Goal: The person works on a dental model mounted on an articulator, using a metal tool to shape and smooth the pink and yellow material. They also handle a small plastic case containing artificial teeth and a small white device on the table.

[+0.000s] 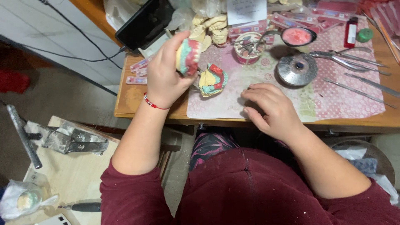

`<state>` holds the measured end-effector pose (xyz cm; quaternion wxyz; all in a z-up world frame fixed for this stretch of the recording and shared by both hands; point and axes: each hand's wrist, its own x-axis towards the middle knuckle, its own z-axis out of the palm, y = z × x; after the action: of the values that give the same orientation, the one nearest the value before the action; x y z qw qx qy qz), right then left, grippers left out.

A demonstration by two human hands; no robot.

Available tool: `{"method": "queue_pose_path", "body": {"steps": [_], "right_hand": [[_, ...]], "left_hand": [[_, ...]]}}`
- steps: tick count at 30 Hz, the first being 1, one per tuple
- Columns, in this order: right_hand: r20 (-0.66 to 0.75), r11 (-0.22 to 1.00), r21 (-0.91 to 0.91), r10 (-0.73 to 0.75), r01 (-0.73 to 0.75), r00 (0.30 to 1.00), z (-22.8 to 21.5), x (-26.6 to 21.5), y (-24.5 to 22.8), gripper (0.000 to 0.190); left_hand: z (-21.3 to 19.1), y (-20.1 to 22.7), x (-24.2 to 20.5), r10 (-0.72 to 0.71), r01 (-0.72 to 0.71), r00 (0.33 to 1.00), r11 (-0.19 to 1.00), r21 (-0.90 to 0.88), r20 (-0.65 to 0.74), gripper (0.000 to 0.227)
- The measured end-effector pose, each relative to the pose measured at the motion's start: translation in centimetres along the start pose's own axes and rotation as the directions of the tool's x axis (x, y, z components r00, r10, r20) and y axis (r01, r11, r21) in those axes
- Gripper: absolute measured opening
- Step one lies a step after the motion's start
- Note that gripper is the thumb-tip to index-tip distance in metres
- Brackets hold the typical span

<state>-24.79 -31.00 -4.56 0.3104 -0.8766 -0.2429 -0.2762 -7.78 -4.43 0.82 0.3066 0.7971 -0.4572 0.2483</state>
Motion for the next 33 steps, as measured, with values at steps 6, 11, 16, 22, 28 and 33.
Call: {"method": "queue_pose_path", "body": {"steps": [6, 11, 16, 22, 28, 33], "right_hand": [[-0.117, 0.999, 0.022, -0.036, 0.038, 0.993, -1.3, -2.3, 0.6, 0.009], [-0.136, 0.990, -0.138, 0.020, -0.039, 0.991, -5.0, -5.1, 2.1, 0.004], [-0.307, 0.899, -0.380, 0.101, -0.219, 0.946, -10.1, -9.1, 6.2, 0.011], [-0.201, 0.742, -0.546, 0.333, -0.388, 0.921, -14.5, -12.1, 10.1, 0.006], [-0.058, 0.609, -0.711, 0.447, -0.352, 0.892, -16.4, -12.3, 8.3, 0.004], [0.010, 0.521, -0.800, 0.507, -0.297, 0.862, -17.1, -12.7, 8.0, 0.017]], "left_hand": [[2.3, 3.1, -0.5, -0.121, 0.111, 0.990, 0.986, -0.127, -0.078, 0.067], [4.9, 3.0, -0.9, -0.103, 0.095, 0.993, 0.986, -0.134, -0.053, 0.068], [5.4, 3.4, -0.3, -0.119, 0.115, 0.992, 0.988, -0.100, -0.032, 0.069], [4.9, 5.8, 0.5, -0.317, 0.312, 0.949, 0.930, -0.193, 0.005, 0.067], [5.0, 6.9, 0.2, -0.469, 0.451, 0.882, 0.802, -0.393, 0.055, 0.076], [5.1, 7.3, -0.2, -0.467, 0.420, 0.884, 0.759, -0.498, 0.033, 0.087]]}}
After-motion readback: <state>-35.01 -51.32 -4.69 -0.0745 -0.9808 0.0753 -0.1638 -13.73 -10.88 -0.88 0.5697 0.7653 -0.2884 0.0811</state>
